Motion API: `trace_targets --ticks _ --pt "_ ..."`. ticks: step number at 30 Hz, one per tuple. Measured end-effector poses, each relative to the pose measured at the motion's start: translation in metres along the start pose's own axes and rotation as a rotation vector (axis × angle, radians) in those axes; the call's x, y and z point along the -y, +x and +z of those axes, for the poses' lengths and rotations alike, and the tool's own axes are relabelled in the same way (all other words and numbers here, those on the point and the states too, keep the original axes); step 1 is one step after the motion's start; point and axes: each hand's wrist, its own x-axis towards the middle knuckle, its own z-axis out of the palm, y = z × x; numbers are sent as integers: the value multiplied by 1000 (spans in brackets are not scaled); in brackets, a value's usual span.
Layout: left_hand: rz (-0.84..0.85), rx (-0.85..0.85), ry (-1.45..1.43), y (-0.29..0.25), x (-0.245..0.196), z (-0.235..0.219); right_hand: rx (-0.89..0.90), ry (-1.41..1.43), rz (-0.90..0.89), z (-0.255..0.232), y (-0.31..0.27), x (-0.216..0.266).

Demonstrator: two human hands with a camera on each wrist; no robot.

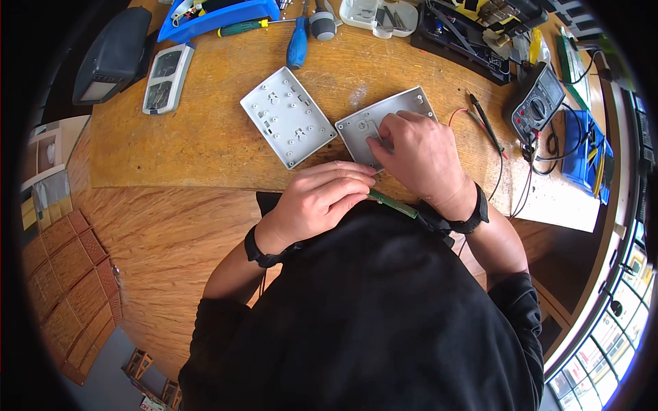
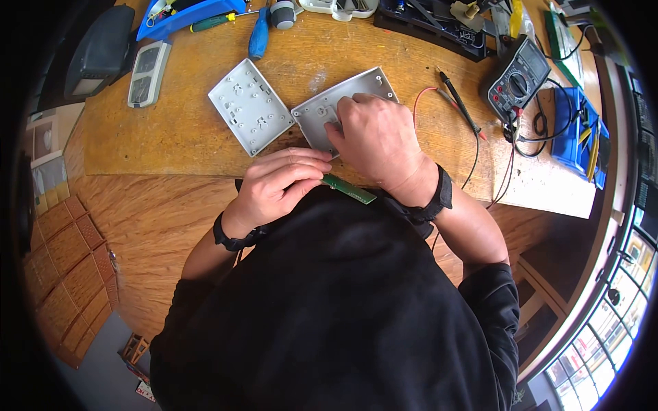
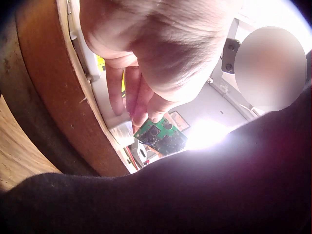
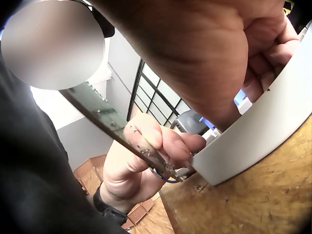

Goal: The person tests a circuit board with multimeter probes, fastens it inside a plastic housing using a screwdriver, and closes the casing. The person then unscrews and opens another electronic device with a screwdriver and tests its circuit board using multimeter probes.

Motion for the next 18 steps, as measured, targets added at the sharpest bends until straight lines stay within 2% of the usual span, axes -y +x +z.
trace_targets --ticks 4,10,12,16,18 --pt "-2 2 0 -1 0 0 -5 -30 -21 -3 1 1" --pt "-1 1 -2 -1 0 -1 -30 77 8 -8 0 0" --pt "41 -22 25 1 -3 -3 -182 122 -27 -12 -3 0" --pt "181 -122 162 5 -8 -12 -299 193 -19 -32 -15 -1" --pt "232 -178 222 5 -11 -16 -224 394 153 -47 -27 3"
